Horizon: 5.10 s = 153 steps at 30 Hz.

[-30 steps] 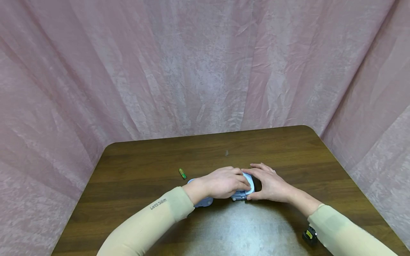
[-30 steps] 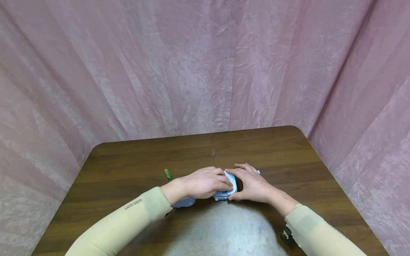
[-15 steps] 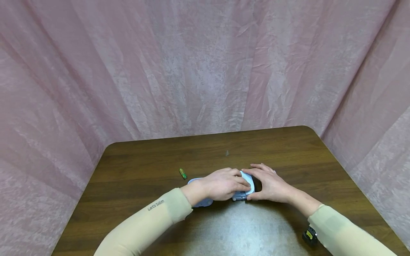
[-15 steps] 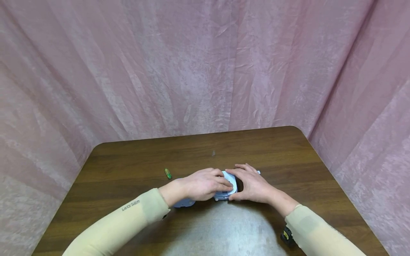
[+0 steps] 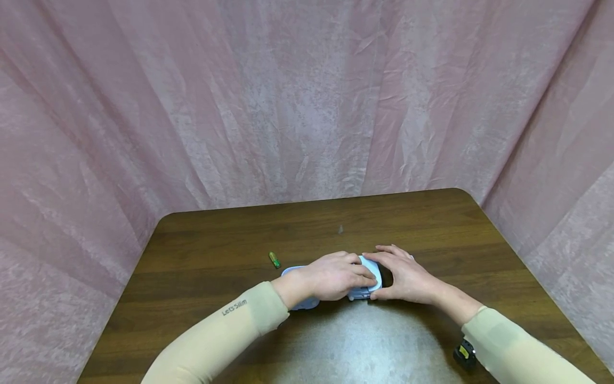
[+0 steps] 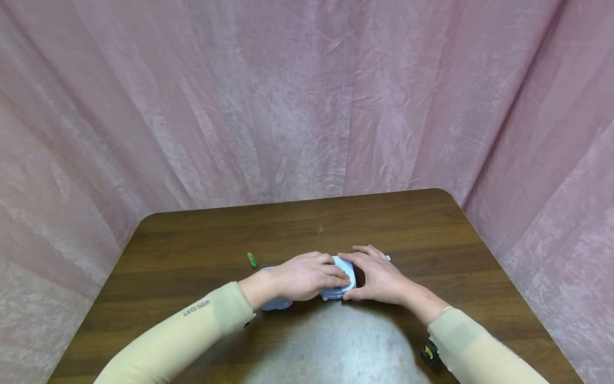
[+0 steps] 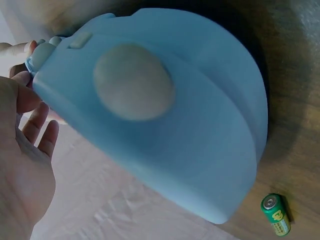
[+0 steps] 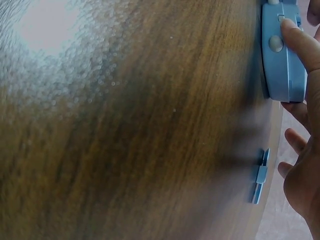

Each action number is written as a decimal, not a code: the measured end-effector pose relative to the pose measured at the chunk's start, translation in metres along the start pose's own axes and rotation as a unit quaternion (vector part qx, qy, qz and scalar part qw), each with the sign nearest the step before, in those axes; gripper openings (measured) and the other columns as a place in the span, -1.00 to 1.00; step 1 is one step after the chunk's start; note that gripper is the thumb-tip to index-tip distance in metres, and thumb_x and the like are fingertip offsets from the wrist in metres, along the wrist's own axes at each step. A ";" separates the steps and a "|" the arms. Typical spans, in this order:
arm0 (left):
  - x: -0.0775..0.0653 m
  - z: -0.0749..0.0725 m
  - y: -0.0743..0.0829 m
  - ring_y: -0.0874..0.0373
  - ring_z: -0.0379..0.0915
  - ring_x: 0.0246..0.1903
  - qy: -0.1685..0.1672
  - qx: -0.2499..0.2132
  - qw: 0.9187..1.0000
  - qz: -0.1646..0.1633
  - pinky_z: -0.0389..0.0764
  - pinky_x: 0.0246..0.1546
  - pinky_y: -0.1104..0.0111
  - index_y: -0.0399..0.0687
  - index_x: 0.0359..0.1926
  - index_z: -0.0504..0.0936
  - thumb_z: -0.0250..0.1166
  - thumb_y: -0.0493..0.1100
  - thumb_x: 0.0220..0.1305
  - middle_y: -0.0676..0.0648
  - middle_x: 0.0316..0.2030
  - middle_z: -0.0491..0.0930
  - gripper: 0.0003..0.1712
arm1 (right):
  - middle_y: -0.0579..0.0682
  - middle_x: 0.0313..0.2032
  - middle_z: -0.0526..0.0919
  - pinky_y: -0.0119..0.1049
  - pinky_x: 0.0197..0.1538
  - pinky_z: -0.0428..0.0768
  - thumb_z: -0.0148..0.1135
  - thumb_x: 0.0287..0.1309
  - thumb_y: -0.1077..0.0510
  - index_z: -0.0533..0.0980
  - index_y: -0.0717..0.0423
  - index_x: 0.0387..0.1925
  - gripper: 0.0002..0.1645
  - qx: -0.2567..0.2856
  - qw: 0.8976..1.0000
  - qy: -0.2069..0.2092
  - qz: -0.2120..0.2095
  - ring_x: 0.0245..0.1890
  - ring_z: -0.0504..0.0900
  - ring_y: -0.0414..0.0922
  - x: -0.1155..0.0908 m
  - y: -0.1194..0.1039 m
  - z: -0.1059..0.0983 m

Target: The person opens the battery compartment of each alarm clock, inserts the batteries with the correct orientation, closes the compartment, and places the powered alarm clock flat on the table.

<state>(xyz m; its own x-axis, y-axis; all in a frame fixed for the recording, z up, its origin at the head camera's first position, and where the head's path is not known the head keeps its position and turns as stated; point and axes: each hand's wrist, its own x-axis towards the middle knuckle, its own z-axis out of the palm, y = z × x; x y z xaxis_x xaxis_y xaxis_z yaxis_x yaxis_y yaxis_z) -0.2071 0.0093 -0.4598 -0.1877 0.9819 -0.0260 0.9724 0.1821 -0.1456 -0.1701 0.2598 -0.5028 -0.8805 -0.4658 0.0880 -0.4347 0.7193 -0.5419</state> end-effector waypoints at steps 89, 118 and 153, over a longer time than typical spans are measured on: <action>-0.031 -0.012 -0.026 0.09 0.28 0.33 -0.017 -0.133 0.972 -0.191 0.30 0.35 0.16 0.12 0.42 0.47 0.26 0.06 0.34 0.10 0.33 0.46 -0.36 | 0.02 0.40 0.43 0.31 0.28 0.32 0.59 -0.14 -0.41 0.37 -0.23 0.47 0.13 -0.011 1.000 0.003 0.000 0.46 0.22 0.04 0.000 0.001 0.002; -0.014 0.001 -0.003 0.05 0.29 0.37 -0.035 -0.165 0.939 -0.298 0.09 0.47 -0.01 0.10 0.45 0.35 0.42 0.58 -0.05 0.05 0.31 0.49 0.15 | -0.02 0.42 0.39 0.29 0.28 0.31 0.51 -0.11 -0.49 0.33 -0.26 0.49 0.14 0.000 1.000 -0.006 0.001 0.47 0.20 -0.01 0.000 0.003 0.002; -0.011 0.004 0.000 0.04 0.32 0.34 -0.050 -0.171 0.934 -0.311 0.09 0.46 -0.02 0.20 0.44 0.38 0.39 0.58 -0.01 0.05 0.26 0.53 0.08 | -0.05 0.40 0.42 0.27 0.30 0.31 0.54 -0.10 -0.44 0.37 -0.22 0.47 0.11 0.003 1.000 0.004 -0.010 0.47 0.21 -0.01 -0.001 0.001 0.002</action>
<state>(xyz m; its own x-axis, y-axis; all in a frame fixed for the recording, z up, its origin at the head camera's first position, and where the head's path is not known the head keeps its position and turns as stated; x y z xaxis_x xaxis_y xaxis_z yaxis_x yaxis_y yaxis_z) -0.2055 -0.0016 -0.4634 -0.7264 0.6738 -0.1355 0.6549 0.7384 0.1610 -0.1695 0.2600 -0.5055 -0.8737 -0.4748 0.1057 -0.4503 0.7071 -0.5452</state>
